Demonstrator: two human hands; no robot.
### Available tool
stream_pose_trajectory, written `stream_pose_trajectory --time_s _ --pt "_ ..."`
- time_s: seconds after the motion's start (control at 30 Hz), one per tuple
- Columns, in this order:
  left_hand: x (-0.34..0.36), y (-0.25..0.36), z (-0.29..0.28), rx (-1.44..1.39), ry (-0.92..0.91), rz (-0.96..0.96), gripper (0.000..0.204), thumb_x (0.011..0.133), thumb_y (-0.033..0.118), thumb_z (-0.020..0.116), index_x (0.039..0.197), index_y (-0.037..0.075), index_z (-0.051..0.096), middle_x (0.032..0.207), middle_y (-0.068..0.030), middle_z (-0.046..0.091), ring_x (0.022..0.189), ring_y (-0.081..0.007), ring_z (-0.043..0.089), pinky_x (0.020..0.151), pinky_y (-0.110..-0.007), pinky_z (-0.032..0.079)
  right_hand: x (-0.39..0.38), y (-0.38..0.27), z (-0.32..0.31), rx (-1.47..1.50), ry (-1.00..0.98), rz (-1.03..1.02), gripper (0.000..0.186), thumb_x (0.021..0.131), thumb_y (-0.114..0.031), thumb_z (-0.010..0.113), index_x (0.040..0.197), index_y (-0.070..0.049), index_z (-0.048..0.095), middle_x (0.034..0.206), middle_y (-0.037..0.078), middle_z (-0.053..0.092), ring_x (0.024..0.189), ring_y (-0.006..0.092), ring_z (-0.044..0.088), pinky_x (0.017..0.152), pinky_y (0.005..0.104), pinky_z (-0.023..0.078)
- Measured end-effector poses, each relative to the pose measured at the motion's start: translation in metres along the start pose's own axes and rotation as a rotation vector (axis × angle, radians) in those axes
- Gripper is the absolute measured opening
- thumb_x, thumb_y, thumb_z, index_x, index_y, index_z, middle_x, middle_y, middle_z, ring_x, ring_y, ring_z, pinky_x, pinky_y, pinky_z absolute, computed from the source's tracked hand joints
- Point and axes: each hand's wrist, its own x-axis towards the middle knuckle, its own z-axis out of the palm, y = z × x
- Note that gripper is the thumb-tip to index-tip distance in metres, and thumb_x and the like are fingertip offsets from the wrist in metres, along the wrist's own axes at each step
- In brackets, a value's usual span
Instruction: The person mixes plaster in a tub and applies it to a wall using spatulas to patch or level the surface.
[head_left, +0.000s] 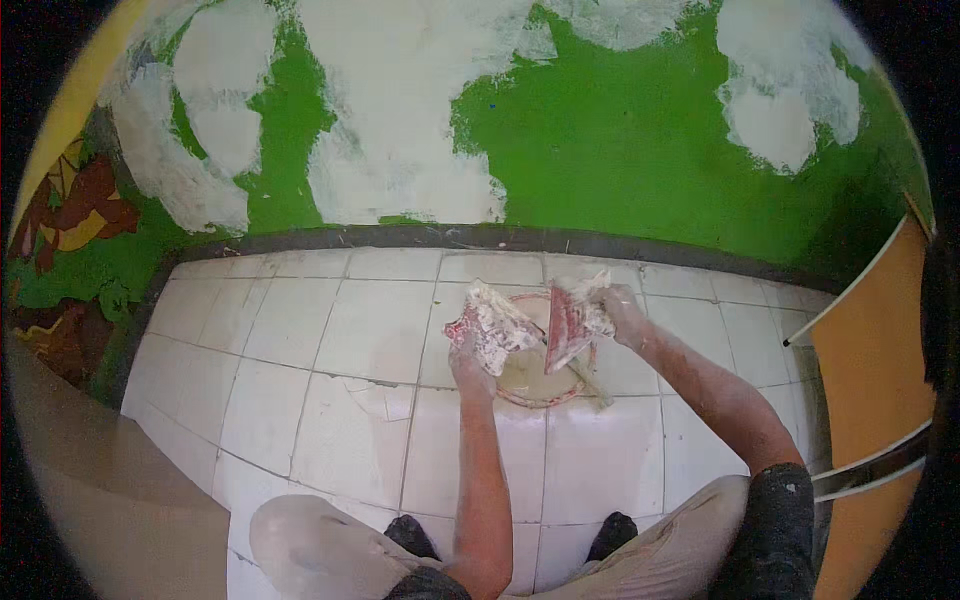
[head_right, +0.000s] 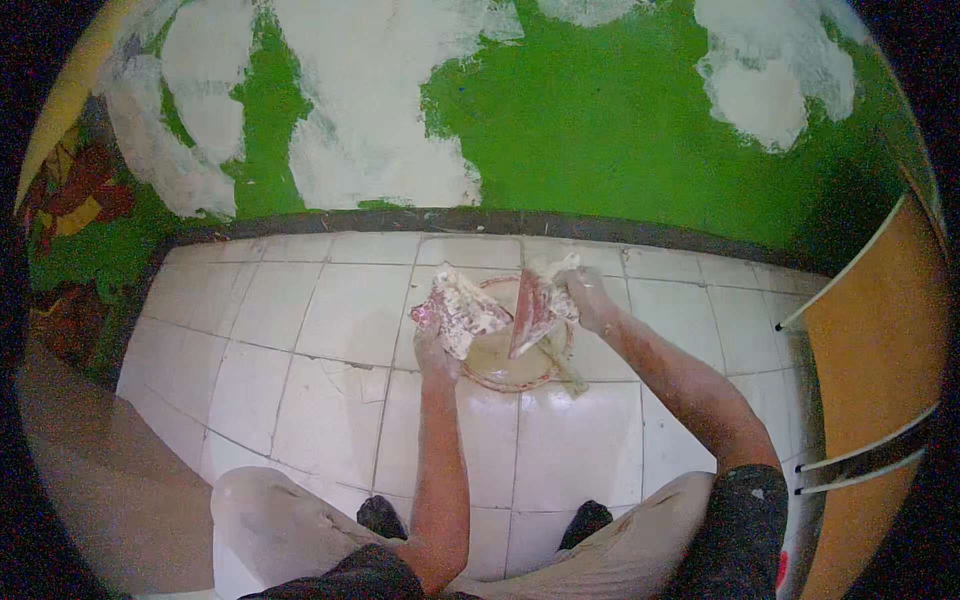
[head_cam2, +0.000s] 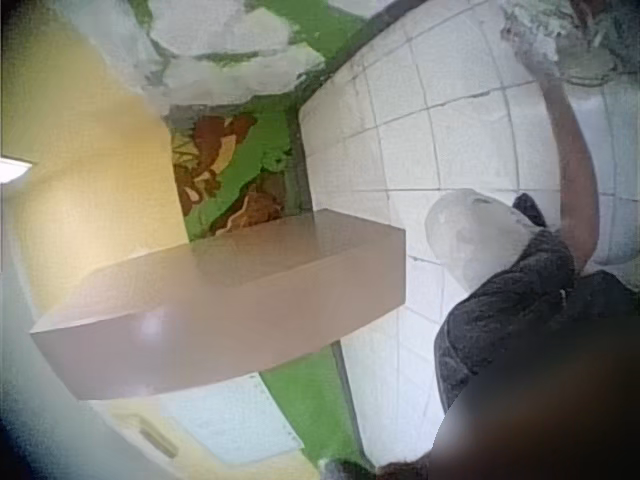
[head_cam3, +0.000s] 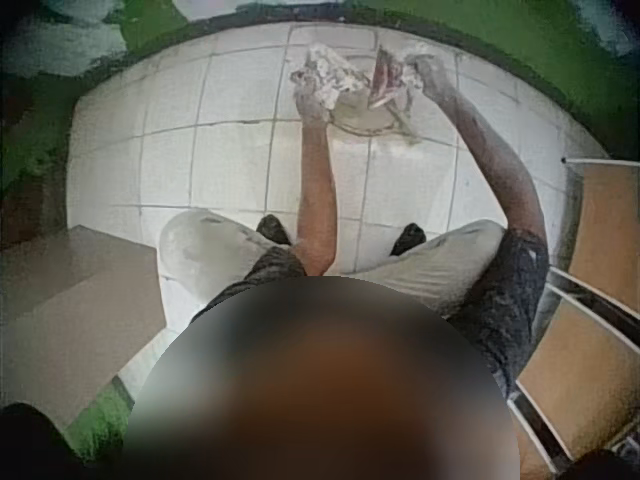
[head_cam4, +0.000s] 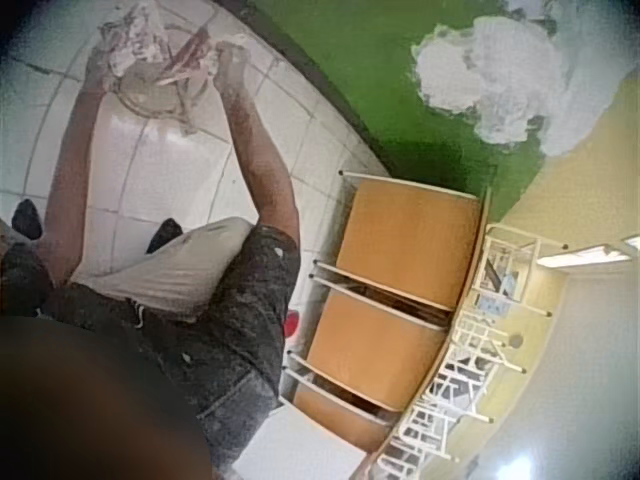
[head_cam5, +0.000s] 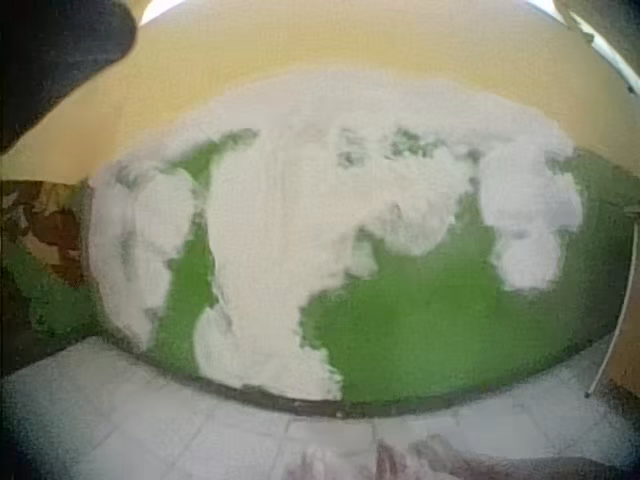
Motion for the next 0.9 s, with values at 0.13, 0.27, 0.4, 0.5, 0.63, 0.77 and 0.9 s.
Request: stream_pose_trajectory --time_s 0.13,0.27,0.4,0.5,0.63,0.77,0.9 --pt "-0.006 0.000 0.009 0.192 0.053 0.024 0.032 0.097 0.018 0.055 0.121 -0.004 0.059 0.115 -0.0131 0.065 0.103 -0.0215 0.065 0.084 -0.037 0.055 -0.002 -0.028 0.023 0.721 0.101 0.646 0.021 0.087 -0.018 0.057 0.092 0.002 0.064 0.081 0.009 0.063 0.071 0.0192 0.062 0.064 0.0413 0.050" --pt "-0.008 -0.021 0.017 0.363 0.022 0.103 0.030 0.098 0.021 0.055 0.116 -0.002 0.062 0.111 -0.0102 0.066 0.100 -0.0170 0.065 0.079 -0.032 0.054 -0.014 -0.031 0.038 0.366 0.251 0.357 0.008 0.078 -0.006 0.059 0.075 -0.001 0.065 0.071 0.010 0.064 0.067 0.0203 0.064 0.056 0.0373 0.050" --pt "-0.003 -0.053 0.006 1.048 0.009 0.338 0.036 0.099 0.023 0.051 0.124 -0.004 0.057 0.117 -0.0127 0.064 0.109 -0.0224 0.060 0.094 -0.034 0.046 -0.001 -0.013 0.056 0.583 0.298 0.730 0.015 0.082 -0.005 0.053 0.079 0.003 0.065 0.074 0.010 0.064 0.067 0.0209 0.064 0.055 0.0387 0.051" --pt "-0.020 -0.042 0.024 1.006 -0.008 0.377 0.038 0.099 0.022 0.051 0.127 -0.003 0.056 0.123 -0.0167 0.061 0.120 -0.0266 0.053 0.105 -0.036 0.039 0.006 -0.026 0.065 0.686 0.286 0.831 0.013 0.082 -0.004 0.054 0.083 0.003 0.065 0.075 0.012 0.064 0.065 0.0224 0.064 0.056 0.0380 0.052" --pt "0.001 -0.075 0.048 1.062 -0.269 0.385 0.038 0.099 0.021 0.051 0.130 -0.001 0.056 0.127 -0.0142 0.060 0.122 -0.0247 0.052 0.107 -0.036 0.037 -0.029 0.073 0.039 0.208 0.357 0.032 0.014 0.082 -0.004 0.057 0.091 0.004 0.064 0.081 0.012 0.065 0.068 0.0237 0.066 0.058 0.0374 0.054" --pt "-0.019 -0.029 0.043 1.287 -0.272 0.233 0.039 0.099 0.022 0.052 0.131 0.001 0.057 0.134 -0.0124 0.057 0.125 -0.0219 0.052 0.105 -0.034 0.040 0.010 -0.003 0.032 0.396 0.241 0.173 0.016 0.081 -0.004 0.060 0.095 0.004 0.064 0.085 0.011 0.066 0.069 0.0230 0.067 0.059 0.0353 0.055" --pt "-0.003 -0.035 0.026 1.376 -0.336 0.376 0.039 0.098 0.021 0.053 0.135 0.015 0.056 0.123 -0.0264 0.060 0.090 -0.0387 0.067 0.077 -0.047 0.052 0.025 -0.011 0.019 1.249 0.336 0.893 0.016 0.086 -0.005 0.057 0.098 0.005 0.064 0.087 0.010 0.067 0.076 0.0196 0.068 0.066 0.0326 0.056"
